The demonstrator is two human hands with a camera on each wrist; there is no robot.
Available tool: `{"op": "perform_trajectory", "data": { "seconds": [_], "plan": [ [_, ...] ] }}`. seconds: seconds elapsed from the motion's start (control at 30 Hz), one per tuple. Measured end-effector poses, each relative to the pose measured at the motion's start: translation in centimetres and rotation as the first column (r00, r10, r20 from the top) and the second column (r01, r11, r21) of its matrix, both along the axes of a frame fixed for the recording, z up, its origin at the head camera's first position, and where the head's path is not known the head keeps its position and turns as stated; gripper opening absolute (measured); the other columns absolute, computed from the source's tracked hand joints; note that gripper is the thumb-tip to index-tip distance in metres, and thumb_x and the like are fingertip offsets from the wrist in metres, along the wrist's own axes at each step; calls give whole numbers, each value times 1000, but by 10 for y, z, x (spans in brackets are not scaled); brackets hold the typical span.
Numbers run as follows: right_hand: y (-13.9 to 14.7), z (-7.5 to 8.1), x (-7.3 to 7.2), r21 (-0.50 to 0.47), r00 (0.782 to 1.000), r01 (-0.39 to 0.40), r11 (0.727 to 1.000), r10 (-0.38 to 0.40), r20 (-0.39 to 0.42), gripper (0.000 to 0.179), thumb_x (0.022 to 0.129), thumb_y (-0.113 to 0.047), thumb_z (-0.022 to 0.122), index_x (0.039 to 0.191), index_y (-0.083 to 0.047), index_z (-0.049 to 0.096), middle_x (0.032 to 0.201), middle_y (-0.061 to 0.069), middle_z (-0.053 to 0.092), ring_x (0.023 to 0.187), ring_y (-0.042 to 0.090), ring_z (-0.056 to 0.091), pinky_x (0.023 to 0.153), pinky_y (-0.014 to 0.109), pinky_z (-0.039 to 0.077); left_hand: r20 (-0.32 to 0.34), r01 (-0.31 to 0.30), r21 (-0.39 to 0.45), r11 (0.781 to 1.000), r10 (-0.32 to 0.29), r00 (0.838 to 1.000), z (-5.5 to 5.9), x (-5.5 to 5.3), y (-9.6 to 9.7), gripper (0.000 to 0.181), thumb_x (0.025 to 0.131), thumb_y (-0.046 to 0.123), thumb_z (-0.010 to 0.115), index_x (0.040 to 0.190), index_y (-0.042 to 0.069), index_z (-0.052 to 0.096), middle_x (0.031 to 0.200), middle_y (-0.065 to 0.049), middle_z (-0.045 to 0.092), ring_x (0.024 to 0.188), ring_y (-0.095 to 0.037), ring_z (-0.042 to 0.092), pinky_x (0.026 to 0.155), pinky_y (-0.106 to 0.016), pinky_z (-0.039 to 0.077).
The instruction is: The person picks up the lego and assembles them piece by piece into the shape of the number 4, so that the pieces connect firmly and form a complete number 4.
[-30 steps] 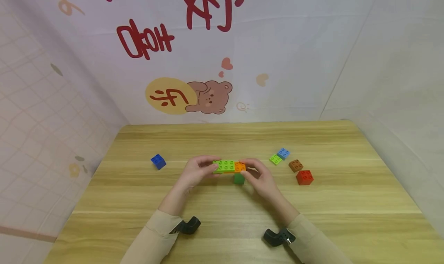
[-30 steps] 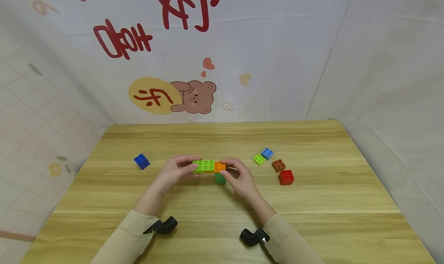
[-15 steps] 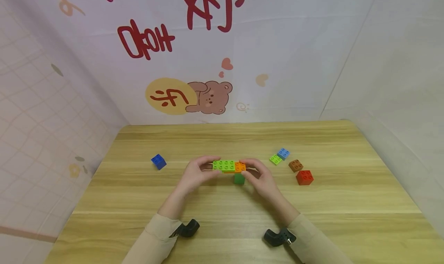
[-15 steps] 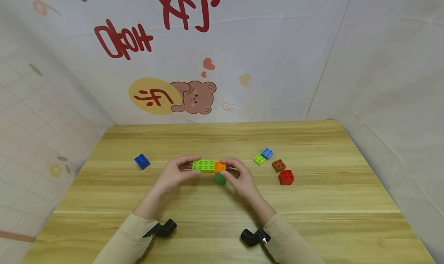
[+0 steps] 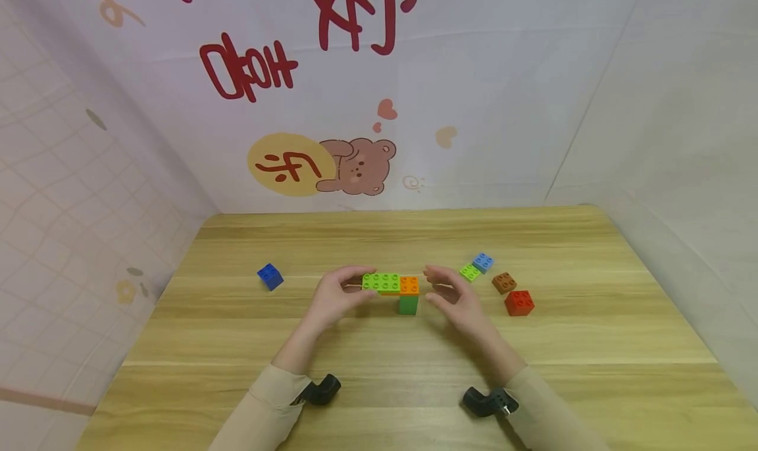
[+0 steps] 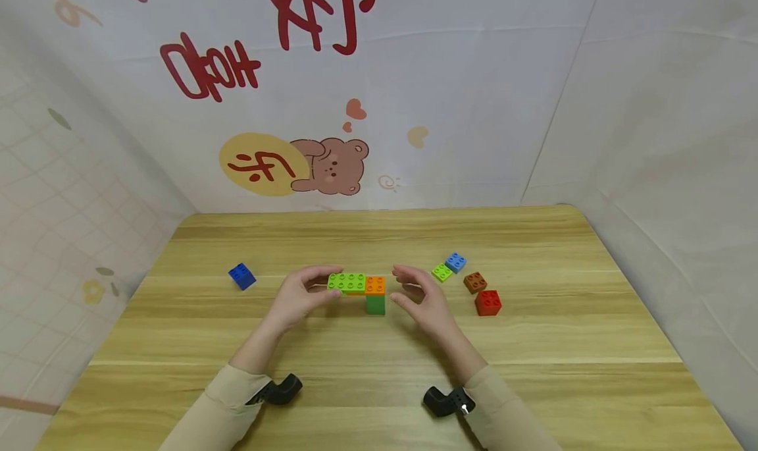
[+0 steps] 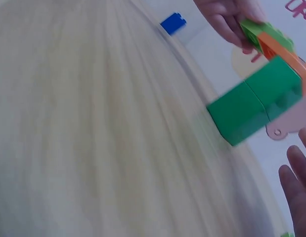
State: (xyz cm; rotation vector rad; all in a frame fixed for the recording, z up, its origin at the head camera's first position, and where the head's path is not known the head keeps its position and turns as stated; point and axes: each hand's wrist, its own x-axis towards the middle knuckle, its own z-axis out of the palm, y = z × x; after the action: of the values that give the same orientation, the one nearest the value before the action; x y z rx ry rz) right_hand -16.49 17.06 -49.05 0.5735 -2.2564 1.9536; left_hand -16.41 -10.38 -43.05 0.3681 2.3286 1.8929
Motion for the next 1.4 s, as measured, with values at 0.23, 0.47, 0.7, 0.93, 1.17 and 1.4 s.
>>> {"op": "perform_trajectory", "data": {
  "seconds": [0.23,0.47,0.7,0.93,1.17,1.4],
  "plan": [
    [17,17,4,48,996,84,995,-83,-15,50,89,10,67,136,10,50,127,31,56,118,49,52,101,56,41,-3,-13,-1,1000,13,1000,1,0,1,42,82,-3,78,123,0,68,118,-17,65,101,-30,66,83,-29,57],
    [34,12,3,184,983,183,966,-183,-15,52,91,-1,70,140,1,51,130,24,58,122,40,53,100,53,44,-42,-21,-3,1000,21,999,-3,-1,0,40,81,-2,79,120,0,69,114,-14,67,98,-27,68,82,-29,57],
    [46,-5,-6,305,965,263,915,-248,-87,53,89,-14,76,137,-4,56,132,13,61,123,30,54,103,47,42,-49,-20,-4,1000,20,999,-4,-1,-1,39,81,-1,80,118,3,71,113,-13,67,97,-26,68,81,-28,57],
    [52,-4,-7,346,942,334,877,-300,-149,50,87,-10,78,133,-2,60,129,15,61,118,32,54,99,49,43,-47,-12,4,1000,12,999,-4,-1,-1,38,81,-1,80,118,2,71,114,-13,66,99,-29,67,82,-28,57],
    [60,-7,-15,395,927,375,839,-327,-186,48,86,-8,78,130,1,62,127,20,62,119,39,53,101,54,40,-43,-12,7,1000,12,999,-4,-1,-1,38,81,-1,80,118,2,71,113,-13,66,98,-27,67,82,-28,57],
    [66,-8,-21,428,920,390,815,-335,-202,49,83,-6,80,128,2,63,128,23,61,121,41,52,104,55,38,-44,-18,4,1000,18,999,-3,-1,-1,38,80,-1,81,117,3,72,112,-13,67,96,-26,68,81,-28,57]
  ]
}}
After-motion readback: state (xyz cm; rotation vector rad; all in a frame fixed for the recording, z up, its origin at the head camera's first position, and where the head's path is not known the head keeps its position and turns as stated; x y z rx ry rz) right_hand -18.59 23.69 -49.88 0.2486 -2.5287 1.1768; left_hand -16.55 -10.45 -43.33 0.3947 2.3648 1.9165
